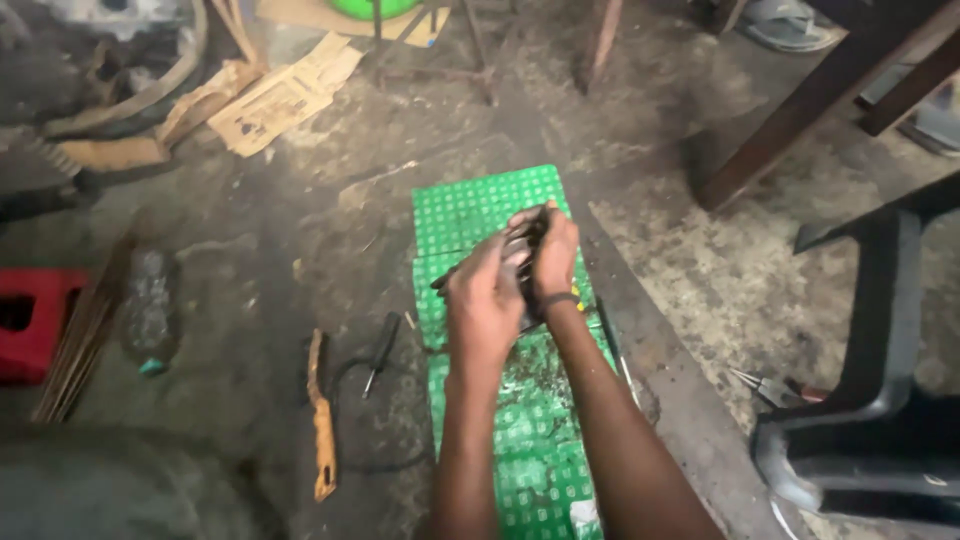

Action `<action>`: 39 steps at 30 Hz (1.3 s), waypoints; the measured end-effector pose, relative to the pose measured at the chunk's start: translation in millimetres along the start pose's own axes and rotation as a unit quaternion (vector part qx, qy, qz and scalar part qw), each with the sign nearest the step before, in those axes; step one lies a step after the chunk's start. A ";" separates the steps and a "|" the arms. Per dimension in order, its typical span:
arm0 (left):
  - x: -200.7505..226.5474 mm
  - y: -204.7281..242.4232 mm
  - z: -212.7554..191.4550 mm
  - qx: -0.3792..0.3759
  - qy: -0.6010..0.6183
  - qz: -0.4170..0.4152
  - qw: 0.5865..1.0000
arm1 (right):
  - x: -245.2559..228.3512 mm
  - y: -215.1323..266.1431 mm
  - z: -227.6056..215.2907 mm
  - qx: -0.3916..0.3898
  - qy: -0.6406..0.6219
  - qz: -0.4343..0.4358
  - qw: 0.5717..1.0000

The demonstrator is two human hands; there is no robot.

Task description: Cleaning and inspecting a motorcycle engine cylinder block using a scraper and brush.

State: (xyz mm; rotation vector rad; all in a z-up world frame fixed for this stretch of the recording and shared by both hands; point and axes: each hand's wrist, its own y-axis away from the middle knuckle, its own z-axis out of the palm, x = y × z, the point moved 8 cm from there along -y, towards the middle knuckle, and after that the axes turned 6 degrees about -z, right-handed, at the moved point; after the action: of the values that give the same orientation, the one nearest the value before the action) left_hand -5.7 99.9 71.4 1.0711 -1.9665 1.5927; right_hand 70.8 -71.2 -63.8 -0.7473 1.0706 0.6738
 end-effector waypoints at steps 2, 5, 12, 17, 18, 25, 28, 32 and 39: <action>1.7 -7.2 -3.1 -0.013 0.006 -0.041 0.999 | -11.6 -0.7 -0.5 0.012 -0.008 0.032 0.999; 2.9 -18.3 -14.2 0.000 0.016 -0.113 0.993 | -10.0 -5.5 2.6 0.006 -0.023 0.041 0.999; -16.9 -6.6 1.6 0.053 0.012 -0.075 0.996 | -8.9 -11.9 4.8 -0.007 -0.036 0.028 0.999; -8.9 -9.9 2.5 0.005 0.000 -0.056 0.998 | -12.4 -9.6 0.0 -0.006 -0.022 0.023 0.999; -4.3 -14.7 -2.1 -0.003 0.020 -0.068 0.997 | -10.0 -11.5 1.8 -0.004 -0.024 0.027 0.999; -34.5 17.3 -12.5 0.060 0.061 -0.060 0.995 | 1.2 1.9 -1.7 0.006 -0.011 0.040 0.999; -68.2 35.0 -11.4 0.064 0.084 -0.094 0.990 | 9.7 -0.4 0.6 0.015 -0.089 0.107 0.990; -83.1 41.3 -16.4 0.080 0.231 -0.215 0.945 | 3.0 8.2 -1.7 -0.014 -0.066 0.007 0.998; -56.5 13.2 -23.1 -0.062 0.141 -0.173 0.973 | -5.0 19.3 13.7 -0.047 -0.045 -0.006 0.998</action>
State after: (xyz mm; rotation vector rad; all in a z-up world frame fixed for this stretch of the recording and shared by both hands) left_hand 16.3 140.3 29.2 1.0101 -1.5710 1.3329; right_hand 60.9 -49.6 -59.1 -0.7948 0.9567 0.7453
